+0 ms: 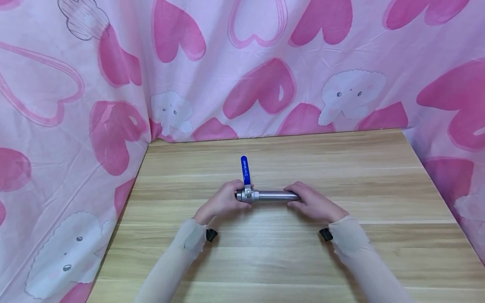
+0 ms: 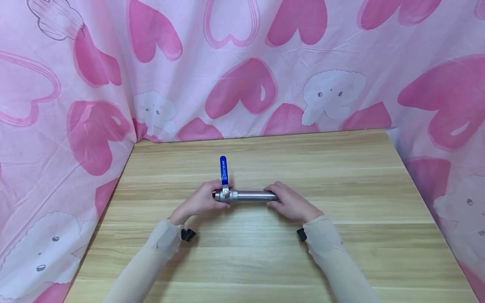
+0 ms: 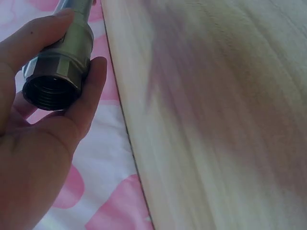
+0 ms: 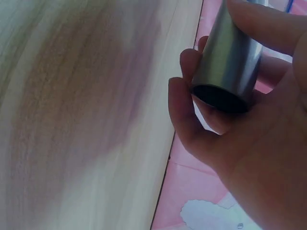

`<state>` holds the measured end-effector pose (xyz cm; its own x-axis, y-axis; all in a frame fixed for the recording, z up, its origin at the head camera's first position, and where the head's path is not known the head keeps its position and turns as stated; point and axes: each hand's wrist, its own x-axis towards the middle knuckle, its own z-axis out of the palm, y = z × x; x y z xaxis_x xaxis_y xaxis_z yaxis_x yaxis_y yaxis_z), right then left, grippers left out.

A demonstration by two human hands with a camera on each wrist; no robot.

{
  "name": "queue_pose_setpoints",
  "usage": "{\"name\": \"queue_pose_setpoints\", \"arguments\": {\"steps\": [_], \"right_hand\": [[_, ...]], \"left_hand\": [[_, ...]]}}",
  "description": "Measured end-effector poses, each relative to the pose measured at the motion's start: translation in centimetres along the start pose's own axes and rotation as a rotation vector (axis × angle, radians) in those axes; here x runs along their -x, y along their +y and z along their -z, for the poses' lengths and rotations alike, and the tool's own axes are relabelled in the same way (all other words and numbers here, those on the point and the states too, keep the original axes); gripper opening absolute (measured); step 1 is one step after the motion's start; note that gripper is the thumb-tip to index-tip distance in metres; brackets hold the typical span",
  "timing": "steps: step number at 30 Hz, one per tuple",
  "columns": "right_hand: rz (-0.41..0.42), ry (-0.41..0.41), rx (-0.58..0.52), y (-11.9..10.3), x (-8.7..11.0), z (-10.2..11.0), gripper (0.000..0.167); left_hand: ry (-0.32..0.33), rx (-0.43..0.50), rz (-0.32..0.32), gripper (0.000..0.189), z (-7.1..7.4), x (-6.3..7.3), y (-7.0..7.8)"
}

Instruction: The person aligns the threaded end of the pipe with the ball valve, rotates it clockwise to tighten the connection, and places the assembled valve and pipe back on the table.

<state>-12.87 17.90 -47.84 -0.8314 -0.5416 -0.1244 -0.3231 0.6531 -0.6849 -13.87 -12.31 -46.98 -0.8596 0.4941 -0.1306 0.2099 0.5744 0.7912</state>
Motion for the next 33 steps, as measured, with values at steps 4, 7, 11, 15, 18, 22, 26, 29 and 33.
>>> {"name": "queue_pose_setpoints", "arguments": {"steps": [4, 7, 11, 15, 18, 22, 26, 29, 33], "right_hand": [[-0.017, 0.024, 0.002, 0.4, -0.4, -0.2, 0.034], [-0.038, 0.047, -0.009, 0.6, -0.8, -0.3, 0.032], [-0.065, 0.068, -0.021, 0.8, -1.4, -0.6, 0.03], [-0.081, 0.081, 0.018, 1.1, -1.8, -0.9, 0.031], [-0.103, 0.085, 0.061, 1.2, -1.9, -1.0, 0.032], [-0.121, 0.093, 0.094, 1.4, -1.9, -1.1, 0.032], [-0.122, 0.105, 0.109, 1.8, -2.0, -1.2, 0.031], [-0.123, 0.117, 0.112, 2.1, -2.1, -1.2, 0.031], [-0.126, 0.139, 0.113, 2.5, -2.2, -1.1, 0.033]], "left_hand": [[0.009, 0.022, 0.026, 0.043, -0.3, -0.3, -0.6], [0.021, 0.018, 0.056, 0.039, -0.6, -0.5, -1.0], [0.048, 0.0, 0.09, 0.036, -0.9, -0.8, -1.7], [0.056, 0.01, 0.092, 0.035, -1.3, -1.3, -2.3], [0.051, 0.023, 0.07, 0.032, -1.5, -1.7, -2.5], [0.054, 0.016, 0.058, 0.034, -1.8, -2.2, -2.7], [0.058, 0.013, 0.076, 0.038, -2.0, -2.7, -3.0], [0.065, 0.025, 0.072, 0.037, -2.1, -3.1, -3.3], [0.072, 0.046, 0.041, 0.031, -2.2, -3.7, -3.4]]}}
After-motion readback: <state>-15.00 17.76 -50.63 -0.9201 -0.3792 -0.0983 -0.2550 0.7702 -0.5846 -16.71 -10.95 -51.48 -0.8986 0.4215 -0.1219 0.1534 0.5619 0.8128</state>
